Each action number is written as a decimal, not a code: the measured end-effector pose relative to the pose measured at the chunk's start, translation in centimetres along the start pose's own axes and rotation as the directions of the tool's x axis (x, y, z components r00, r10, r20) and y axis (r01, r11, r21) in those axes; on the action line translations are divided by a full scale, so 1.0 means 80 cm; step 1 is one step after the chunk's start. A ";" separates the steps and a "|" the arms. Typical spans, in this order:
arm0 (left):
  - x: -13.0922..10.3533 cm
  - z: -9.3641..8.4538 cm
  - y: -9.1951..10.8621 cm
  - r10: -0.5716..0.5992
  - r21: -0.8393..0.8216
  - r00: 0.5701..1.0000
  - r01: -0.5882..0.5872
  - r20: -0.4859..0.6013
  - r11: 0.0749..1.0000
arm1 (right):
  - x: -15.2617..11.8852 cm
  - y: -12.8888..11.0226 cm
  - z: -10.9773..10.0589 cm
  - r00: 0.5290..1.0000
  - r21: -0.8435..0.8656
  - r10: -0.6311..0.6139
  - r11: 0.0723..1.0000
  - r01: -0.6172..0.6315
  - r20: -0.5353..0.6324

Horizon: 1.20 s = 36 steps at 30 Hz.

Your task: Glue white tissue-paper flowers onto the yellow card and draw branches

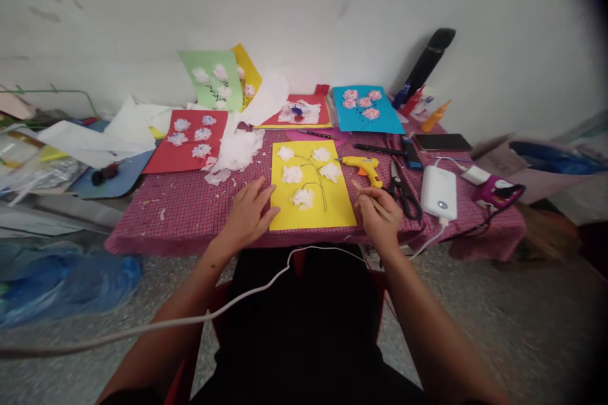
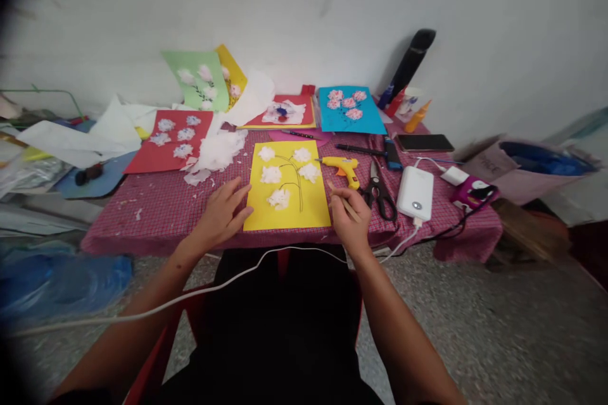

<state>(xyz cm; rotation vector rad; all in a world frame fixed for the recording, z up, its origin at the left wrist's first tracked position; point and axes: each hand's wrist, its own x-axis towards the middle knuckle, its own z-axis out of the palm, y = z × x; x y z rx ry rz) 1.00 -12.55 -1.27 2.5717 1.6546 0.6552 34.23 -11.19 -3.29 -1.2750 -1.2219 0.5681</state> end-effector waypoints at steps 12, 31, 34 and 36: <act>-0.010 0.003 -0.003 -0.006 0.002 0.998 0.006 -0.058 1.000 | 0.001 -0.005 0.011 0.995 0.090 0.104 0.991 -0.102 -0.013; -0.010 0.003 -0.014 0.155 -0.065 0.987 -0.152 0.034 0.986 | 0.003 -0.005 0.015 1.000 0.012 0.001 1.000 -0.001 -0.025; -0.012 0.004 -0.011 0.155 -0.064 0.988 -0.155 0.007 0.986 | 0.002 -0.007 0.014 1.000 0.004 -0.011 1.000 0.011 -0.022; -0.012 0.005 -0.011 0.163 -0.080 0.986 -0.164 -0.019 0.983 | 0.001 -0.008 0.013 1.000 -0.002 -0.014 1.000 0.014 -0.014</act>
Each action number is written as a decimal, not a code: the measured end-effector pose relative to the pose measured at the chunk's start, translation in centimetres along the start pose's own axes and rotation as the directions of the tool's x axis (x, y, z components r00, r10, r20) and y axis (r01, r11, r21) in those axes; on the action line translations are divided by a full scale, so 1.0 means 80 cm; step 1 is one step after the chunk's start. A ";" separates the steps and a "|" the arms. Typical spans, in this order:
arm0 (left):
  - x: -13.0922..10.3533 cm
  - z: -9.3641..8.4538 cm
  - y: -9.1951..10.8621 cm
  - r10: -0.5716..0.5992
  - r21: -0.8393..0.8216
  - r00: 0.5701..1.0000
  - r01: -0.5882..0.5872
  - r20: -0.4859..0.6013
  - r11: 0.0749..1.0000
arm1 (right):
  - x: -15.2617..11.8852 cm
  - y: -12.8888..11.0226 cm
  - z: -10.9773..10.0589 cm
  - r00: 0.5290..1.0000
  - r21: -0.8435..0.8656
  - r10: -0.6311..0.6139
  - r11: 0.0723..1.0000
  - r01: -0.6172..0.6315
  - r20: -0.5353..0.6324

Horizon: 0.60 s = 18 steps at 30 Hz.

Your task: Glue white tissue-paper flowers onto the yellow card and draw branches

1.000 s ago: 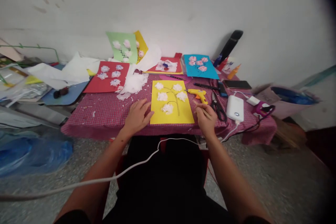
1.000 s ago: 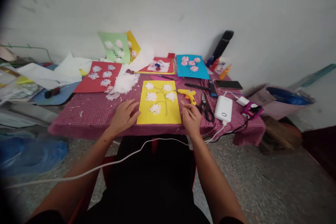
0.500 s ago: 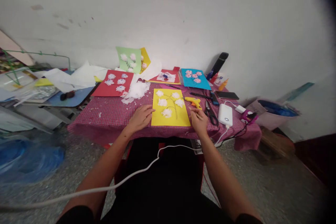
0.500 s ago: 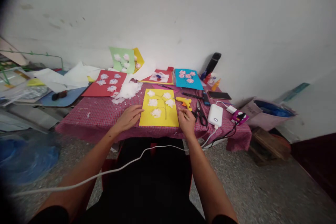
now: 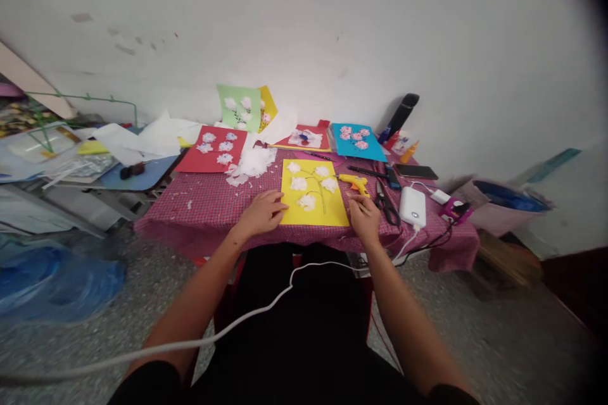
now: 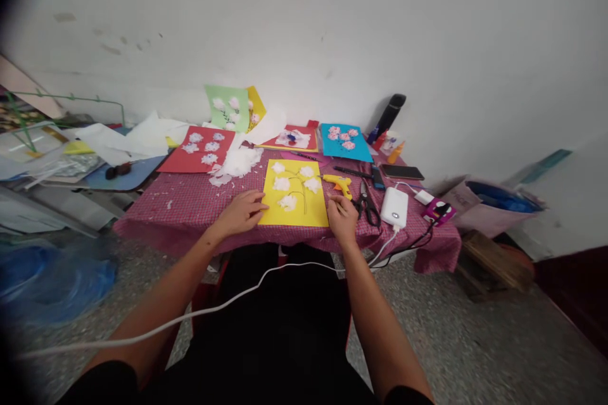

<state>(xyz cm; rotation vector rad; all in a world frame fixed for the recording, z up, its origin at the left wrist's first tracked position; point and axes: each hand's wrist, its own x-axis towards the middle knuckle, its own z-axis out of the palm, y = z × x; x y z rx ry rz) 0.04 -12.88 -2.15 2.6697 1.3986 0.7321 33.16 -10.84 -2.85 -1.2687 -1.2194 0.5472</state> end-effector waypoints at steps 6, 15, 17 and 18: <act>0.006 0.003 -0.009 -0.012 -0.088 1.000 0.010 -0.020 0.996 | -0.001 -0.001 0.000 1.000 -0.008 -0.006 1.000 0.006 0.007; 0.017 0.014 0.004 -0.076 -0.021 0.997 0.076 -0.001 0.997 | -0.001 0.002 -0.001 1.000 -0.003 -0.022 1.000 0.022 -0.003; 0.017 0.011 0.010 -0.082 0.014 0.997 0.082 -0.003 0.997 | -0.001 0.003 -0.002 0.999 -0.003 -0.028 1.000 0.028 -0.016; 0.017 0.008 0.012 -0.083 0.029 0.997 0.083 -0.005 0.996 | -0.001 0.004 -0.002 0.999 -0.003 -0.034 0.999 0.034 -0.021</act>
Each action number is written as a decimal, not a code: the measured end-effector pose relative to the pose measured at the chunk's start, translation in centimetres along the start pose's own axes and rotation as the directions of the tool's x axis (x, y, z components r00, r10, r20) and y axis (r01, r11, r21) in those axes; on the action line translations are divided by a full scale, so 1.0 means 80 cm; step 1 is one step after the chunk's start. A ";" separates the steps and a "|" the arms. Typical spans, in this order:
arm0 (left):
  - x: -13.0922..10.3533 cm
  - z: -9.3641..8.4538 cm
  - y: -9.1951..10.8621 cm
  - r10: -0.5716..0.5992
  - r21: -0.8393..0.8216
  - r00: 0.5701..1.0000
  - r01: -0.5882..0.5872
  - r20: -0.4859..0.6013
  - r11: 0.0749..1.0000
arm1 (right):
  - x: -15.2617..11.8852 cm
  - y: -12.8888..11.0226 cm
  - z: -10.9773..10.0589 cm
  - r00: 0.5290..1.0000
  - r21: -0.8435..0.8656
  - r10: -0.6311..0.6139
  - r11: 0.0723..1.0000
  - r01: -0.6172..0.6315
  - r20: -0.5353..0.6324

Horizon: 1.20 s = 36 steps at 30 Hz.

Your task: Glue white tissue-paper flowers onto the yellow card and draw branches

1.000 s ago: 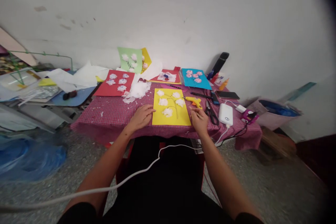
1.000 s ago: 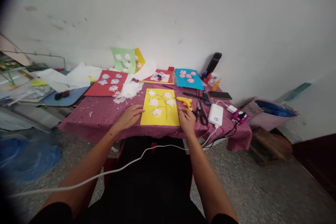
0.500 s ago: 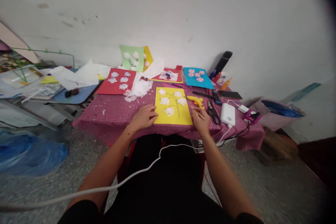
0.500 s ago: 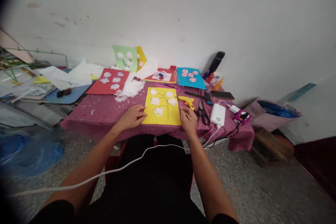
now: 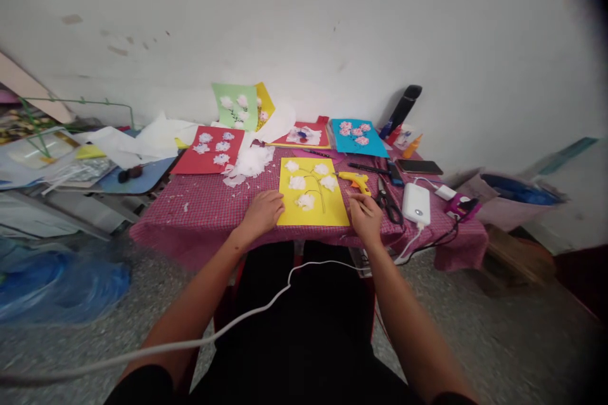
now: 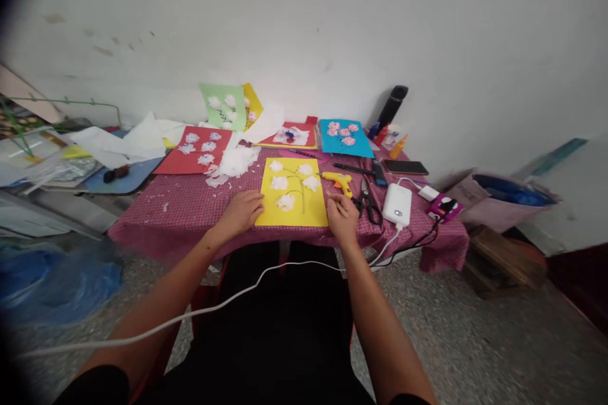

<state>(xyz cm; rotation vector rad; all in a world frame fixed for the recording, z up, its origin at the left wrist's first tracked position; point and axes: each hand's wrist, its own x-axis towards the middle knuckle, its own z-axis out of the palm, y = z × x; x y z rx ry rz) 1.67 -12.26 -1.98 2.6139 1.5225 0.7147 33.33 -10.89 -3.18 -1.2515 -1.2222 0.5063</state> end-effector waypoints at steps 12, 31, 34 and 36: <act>-0.020 -0.039 -0.068 -0.219 0.176 0.964 0.245 -0.151 0.953 | 0.003 0.011 0.001 0.999 -0.027 -0.038 0.999 0.038 0.022; -0.013 -0.005 -0.026 0.138 0.017 0.982 -0.142 0.127 0.990 | 0.003 0.021 -0.001 0.992 -0.088 -0.099 0.990 0.106 0.077; -0.013 -0.003 -0.028 0.140 0.005 0.987 -0.140 0.085 0.990 | 0.003 0.023 0.000 0.994 -0.080 -0.082 0.993 0.088 0.076; -0.014 -0.003 -0.029 0.129 -0.003 0.991 -0.129 0.047 0.992 | 0.003 0.025 0.001 0.994 -0.081 -0.079 0.993 0.084 0.072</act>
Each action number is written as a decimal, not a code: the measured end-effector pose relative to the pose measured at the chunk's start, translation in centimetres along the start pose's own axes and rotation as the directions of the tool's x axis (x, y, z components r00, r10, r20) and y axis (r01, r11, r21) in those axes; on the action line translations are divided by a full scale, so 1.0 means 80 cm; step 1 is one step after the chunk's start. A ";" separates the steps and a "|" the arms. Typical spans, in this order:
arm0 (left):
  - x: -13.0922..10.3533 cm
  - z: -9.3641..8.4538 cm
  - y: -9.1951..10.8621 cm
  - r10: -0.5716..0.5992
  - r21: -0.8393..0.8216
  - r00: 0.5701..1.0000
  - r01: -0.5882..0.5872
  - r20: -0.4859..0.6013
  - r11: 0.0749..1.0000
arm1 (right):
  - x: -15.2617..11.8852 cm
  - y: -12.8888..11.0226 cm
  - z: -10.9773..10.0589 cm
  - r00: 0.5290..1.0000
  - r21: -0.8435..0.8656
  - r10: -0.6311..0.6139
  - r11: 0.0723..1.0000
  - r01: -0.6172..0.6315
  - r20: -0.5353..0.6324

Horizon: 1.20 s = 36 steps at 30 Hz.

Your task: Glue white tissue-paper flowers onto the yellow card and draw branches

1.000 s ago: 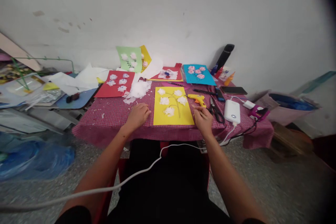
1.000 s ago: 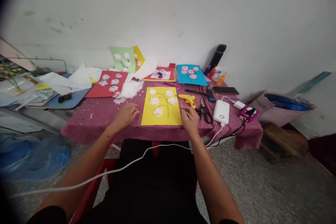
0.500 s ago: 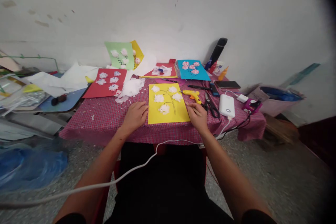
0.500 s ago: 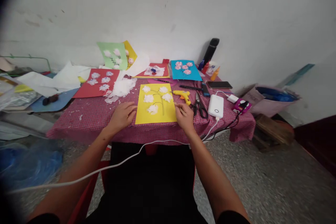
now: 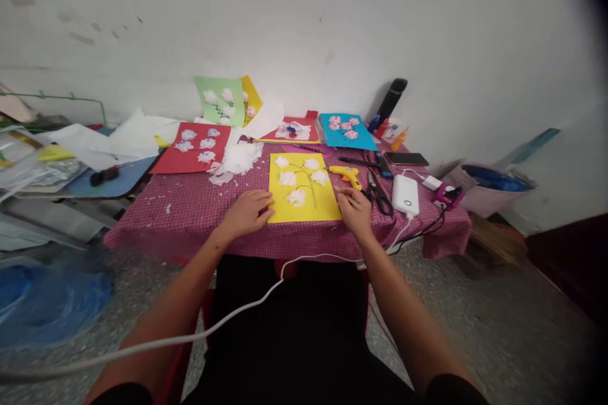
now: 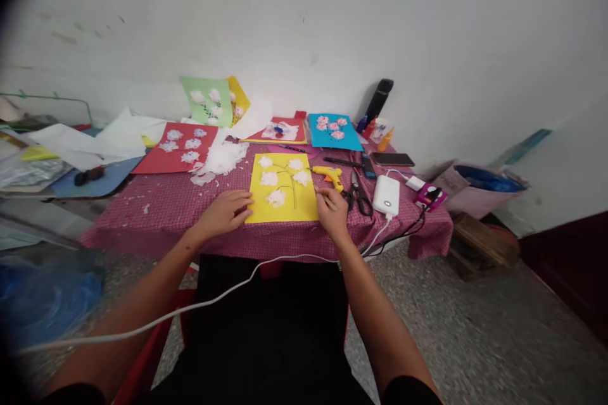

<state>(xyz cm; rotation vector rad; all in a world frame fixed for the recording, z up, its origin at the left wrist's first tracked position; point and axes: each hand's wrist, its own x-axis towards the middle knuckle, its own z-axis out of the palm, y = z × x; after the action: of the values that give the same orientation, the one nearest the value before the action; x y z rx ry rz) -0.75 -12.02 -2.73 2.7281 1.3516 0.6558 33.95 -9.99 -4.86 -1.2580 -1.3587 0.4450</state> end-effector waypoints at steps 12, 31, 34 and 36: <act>-0.001 -0.003 0.007 -0.050 -0.011 0.992 0.049 -0.115 0.999 | -0.001 0.000 -0.001 1.000 0.003 -0.007 1.000 0.007 -0.008; 0.001 -0.002 0.004 -0.242 -0.040 0.957 0.239 -0.159 0.970 | 0.000 -0.001 -0.001 1.000 -0.011 -0.016 1.000 0.016 0.007; 0.001 -0.003 0.006 -0.262 -0.054 0.952 0.257 -0.158 0.965 | 0.000 0.000 0.000 1.000 -0.003 -0.018 1.000 0.018 0.008; 0.001 -0.004 0.006 -0.271 -0.069 0.949 0.263 -0.162 0.962 | 0.000 0.002 0.001 1.000 0.001 -0.016 1.000 0.016 0.008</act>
<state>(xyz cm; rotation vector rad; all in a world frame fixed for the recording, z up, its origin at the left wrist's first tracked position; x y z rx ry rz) -0.48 -12.32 -2.36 2.4352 1.6790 0.8989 33.96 -9.91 -5.00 -1.2453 -1.3738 0.4402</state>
